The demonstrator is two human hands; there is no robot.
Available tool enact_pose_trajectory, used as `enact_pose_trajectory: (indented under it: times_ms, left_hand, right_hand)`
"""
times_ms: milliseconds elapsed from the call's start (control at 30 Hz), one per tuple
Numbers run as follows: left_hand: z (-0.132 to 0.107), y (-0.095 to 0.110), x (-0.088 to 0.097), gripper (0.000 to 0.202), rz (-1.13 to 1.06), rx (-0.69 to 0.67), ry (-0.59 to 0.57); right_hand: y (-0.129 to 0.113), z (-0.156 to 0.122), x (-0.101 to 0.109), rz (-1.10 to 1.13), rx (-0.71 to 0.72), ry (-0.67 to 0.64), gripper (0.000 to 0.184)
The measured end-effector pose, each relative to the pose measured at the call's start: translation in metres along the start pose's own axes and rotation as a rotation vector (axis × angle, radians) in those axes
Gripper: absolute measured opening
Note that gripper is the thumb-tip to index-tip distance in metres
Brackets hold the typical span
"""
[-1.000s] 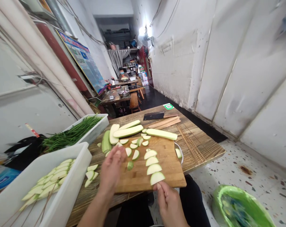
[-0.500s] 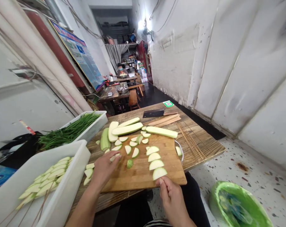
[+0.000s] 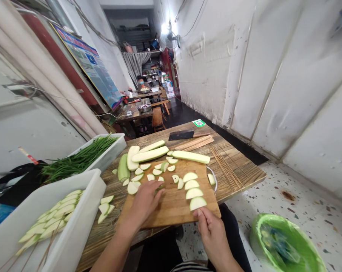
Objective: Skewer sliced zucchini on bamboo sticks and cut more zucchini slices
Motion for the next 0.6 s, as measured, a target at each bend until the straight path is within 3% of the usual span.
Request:
enact_pose_trajectory:
  times_ms: [100, 267, 367, 533, 600]
  left_hand:
    - [0.017, 0.011, -0.014, 0.026, -0.169, -0.083, -0.046]
    - [0.036, 0.016, -0.034, 0.033, -0.116, -0.092, -0.115]
    - [0.043, 0.014, -0.036, 0.032, -0.116, -0.142, -0.094]
    - [0.048, 0.010, -0.036, 0.022, 0.009, -0.137, -0.236]
    - [0.048, 0.008, -0.033, 0.017, 0.012, -0.116, -0.237]
  right_hand:
    - [0.000, 0.002, 0.011, -0.031, 0.009, 0.042, 0.033]
    - [0.000, 0.001, 0.017, -0.043, 0.012, 0.038, 0.034]
    - [0.000, 0.001, 0.017, -0.044, 0.008, 0.036, 0.034]
    - [-0.001, 0.004, 0.018, -0.031, -0.004, 0.025, 0.035]
    - [-0.001, 0.003, 0.017, -0.022, -0.004, 0.014, 0.034]
Point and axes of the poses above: each hand's wrist, its own z-axis towards the middle knuckle, its own x-axis out of the back of the hand, y = z × x, the point moved 4 cm from there along z, towards the middle knuckle, and after that the axes turned 3 degrees about -x, right-handed, at the moved point
